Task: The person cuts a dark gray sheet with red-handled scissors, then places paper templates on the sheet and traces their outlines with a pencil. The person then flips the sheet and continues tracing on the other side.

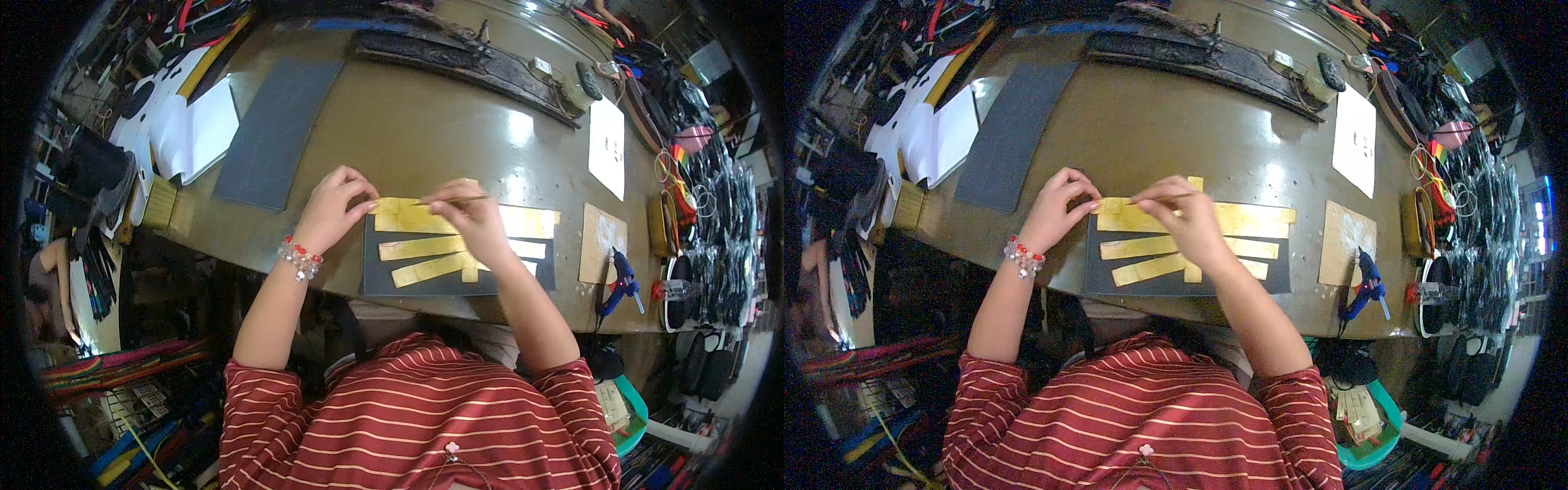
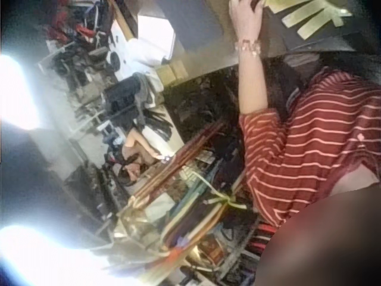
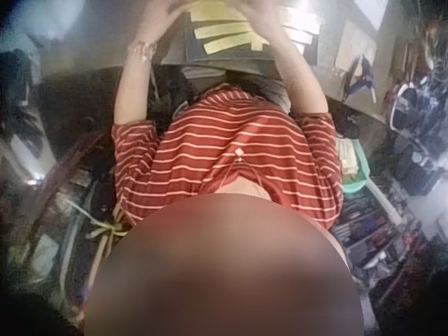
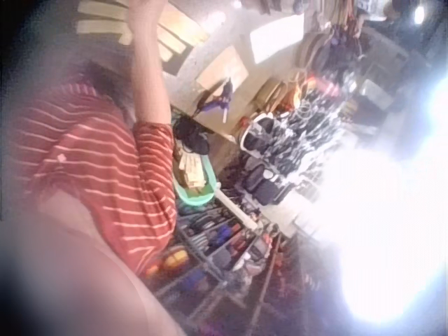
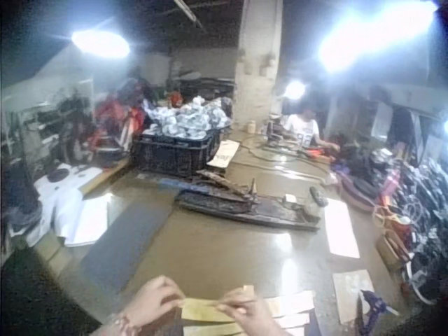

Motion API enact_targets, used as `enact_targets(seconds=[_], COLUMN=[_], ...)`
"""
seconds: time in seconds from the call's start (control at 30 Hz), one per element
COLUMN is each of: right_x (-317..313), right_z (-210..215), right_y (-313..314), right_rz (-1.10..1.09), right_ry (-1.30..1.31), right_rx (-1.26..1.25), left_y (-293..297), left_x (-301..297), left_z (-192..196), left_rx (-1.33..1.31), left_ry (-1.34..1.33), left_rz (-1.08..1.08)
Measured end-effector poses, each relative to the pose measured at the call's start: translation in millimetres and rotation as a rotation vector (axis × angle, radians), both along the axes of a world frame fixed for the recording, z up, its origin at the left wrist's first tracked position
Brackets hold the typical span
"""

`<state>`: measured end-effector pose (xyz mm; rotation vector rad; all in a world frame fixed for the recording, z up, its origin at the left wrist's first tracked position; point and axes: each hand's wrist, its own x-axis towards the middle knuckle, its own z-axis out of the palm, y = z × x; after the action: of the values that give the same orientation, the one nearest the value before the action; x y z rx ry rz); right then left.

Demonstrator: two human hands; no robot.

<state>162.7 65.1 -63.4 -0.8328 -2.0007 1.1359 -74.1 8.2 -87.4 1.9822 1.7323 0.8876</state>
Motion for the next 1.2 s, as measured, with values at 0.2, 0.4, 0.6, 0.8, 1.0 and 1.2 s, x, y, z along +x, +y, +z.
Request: enact_targets(seconds=[0.2,0.4,0.6,0.8,1.0,1.2], right_x=[-62.4,-68.4,-70.1,-64.4,-60.2,-55.9], right_z=[-8.6,-15.1,-17.4,-15.7,-13.0,-13.5], right_y=[-15.9,-21.2,-25.7,-25.1,-33.8,-36.4], right_rz=[-0.105,-0.083,-0.063,-0.043,0.017,0.003], right_ry=[-0.092,-0.202,-0.287,-0.315,-0.311,-0.232], right_rx=[-0.201,0.028,0.263,0.289,0.276,0.154], left_y=[2.0,2.1,1.7,1.2,0.0,-0.7], left_x=[-4.5,-5.0,-4.8,-4.4,-4.5,-5.0], left_z=[-15.0,-19.6,-19.7,-17.6,-14.8,-15.2], left_rx=[0.069,0.072,0.084,0.059,0.028,0.03], left_ry=[0.017,-0.026,-0.013,0.018,0.009,0.01], left_rz=[-0.026,-0.012,-0.008,-0.013,-0.019,-0.036])
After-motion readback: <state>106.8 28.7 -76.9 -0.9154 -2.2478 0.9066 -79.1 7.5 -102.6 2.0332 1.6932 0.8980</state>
